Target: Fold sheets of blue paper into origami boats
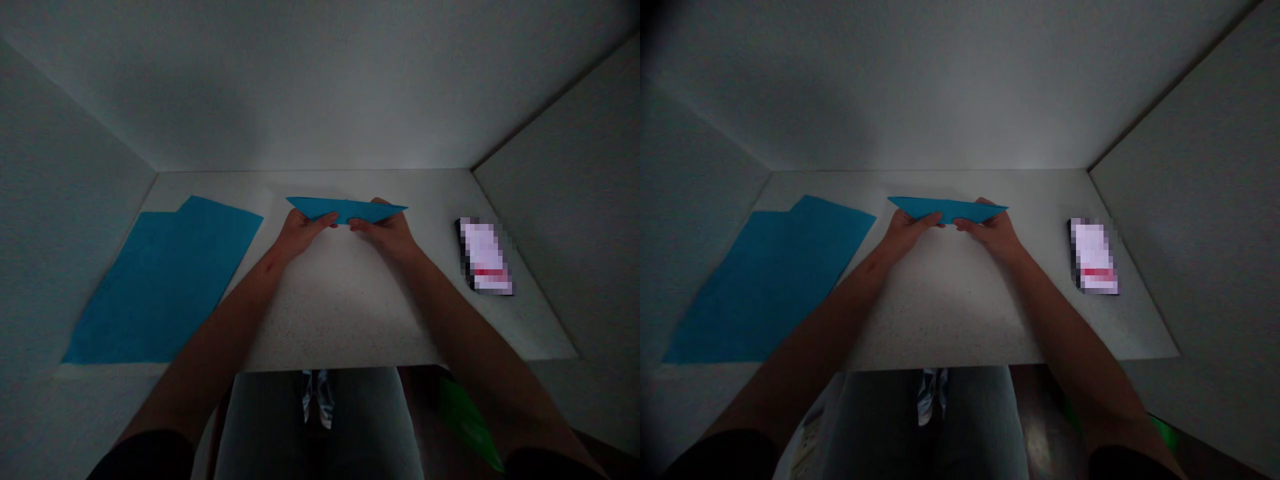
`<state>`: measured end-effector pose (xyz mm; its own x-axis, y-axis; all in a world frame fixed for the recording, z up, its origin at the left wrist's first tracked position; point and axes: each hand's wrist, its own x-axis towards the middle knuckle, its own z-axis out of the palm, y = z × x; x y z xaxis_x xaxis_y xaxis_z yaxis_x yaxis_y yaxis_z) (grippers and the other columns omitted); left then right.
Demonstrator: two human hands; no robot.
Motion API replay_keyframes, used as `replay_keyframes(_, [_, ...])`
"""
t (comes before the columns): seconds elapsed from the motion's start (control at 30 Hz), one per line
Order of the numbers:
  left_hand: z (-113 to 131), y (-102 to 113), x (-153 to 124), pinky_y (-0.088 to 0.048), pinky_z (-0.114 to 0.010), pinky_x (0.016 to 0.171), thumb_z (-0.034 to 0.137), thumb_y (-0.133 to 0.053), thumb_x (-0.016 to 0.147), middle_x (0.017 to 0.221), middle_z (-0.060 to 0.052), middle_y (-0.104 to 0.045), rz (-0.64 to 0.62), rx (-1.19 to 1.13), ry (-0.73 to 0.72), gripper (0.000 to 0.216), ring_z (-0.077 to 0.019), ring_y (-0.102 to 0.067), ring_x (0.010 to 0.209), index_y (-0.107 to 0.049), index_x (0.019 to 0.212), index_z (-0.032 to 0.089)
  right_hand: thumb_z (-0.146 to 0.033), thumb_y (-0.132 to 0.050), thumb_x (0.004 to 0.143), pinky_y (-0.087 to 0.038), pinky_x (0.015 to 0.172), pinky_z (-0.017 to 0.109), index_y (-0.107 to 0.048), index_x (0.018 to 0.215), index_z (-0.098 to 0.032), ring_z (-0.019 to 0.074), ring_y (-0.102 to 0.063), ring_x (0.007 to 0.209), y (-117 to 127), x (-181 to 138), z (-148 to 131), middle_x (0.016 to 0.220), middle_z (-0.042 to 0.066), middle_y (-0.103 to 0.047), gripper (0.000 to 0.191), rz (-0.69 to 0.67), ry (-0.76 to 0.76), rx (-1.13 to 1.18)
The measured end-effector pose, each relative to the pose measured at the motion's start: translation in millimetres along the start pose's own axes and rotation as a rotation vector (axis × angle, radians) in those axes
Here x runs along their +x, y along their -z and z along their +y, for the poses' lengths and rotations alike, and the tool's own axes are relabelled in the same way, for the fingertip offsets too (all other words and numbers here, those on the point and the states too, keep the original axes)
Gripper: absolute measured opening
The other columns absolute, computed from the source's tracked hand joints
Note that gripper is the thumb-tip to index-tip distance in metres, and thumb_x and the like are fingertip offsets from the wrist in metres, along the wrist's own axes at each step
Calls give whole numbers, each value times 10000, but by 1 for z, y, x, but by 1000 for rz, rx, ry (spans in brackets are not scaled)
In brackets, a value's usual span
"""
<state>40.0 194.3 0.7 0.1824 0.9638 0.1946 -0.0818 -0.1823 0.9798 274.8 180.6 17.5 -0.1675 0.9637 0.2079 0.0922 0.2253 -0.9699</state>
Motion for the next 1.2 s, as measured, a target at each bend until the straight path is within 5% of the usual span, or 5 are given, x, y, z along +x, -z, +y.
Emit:
replay_keyframes(0.27, [-3, 17, 14, -623, -269, 729, 849, -827, 884, 738, 26, -611, 339, -28, -159, 655, -133, -658, 720, -622, 814, 231, -873, -818, 871, -679, 849, 446, -798, 860, -259, 250, -794, 795, 5, 5, 3, 817, 57, -812, 614, 15, -6, -25])
replay_keyframes(0.5, [-3, 15, 15, -525, -242, 555, 921, -696, 936, 696, 31, -534, 407, -17, -154, 706, -123, -606, 615, -535, 799, 248, -966, -512, 1000, -681, 888, 460, -764, 715, -251, 273, -794, 823, 9, 6, 2, 743, 93, -776, 809, 52, -40, -58])
replay_keyframes(0.77, [0, 14, 13, -457, -250, 476, 896, -721, 943, 649, 60, -476, 427, -19, -140, 674, -103, -542, 523, -536, 807, 263, -847, -582, 1033, -583, 668, 396, -684, 727, -267, 210, -642, 647, 21, 15, 17, 688, 35, -644, 664, 272, 9, -24])
replay_keyframes(0.93, [-3, 18, 18, -445, -231, 457, 893, -765, 908, 640, 67, -491, 497, -91, -130, 688, -93, -534, 507, -521, 803, 258, -750, -738, 1009, -515, 605, 325, -803, 1205, -336, 162, -561, 635, 25, 12, 3, 820, -7, -677, 463, 218, 143, -66])
replay_keyframes(1.2, [3, 18, 15, -381, -229, 437, 856, -714, 975, 616, 68, -484, 479, -82, -150, 639, -90, -498, 486, -569, 832, 250, -696, -911, 892, -460, 598, 294, -784, 1065, -296, 144, -543, 666, 24, 6, 3, 809, -24, -655, 453, 17, 205, -160])
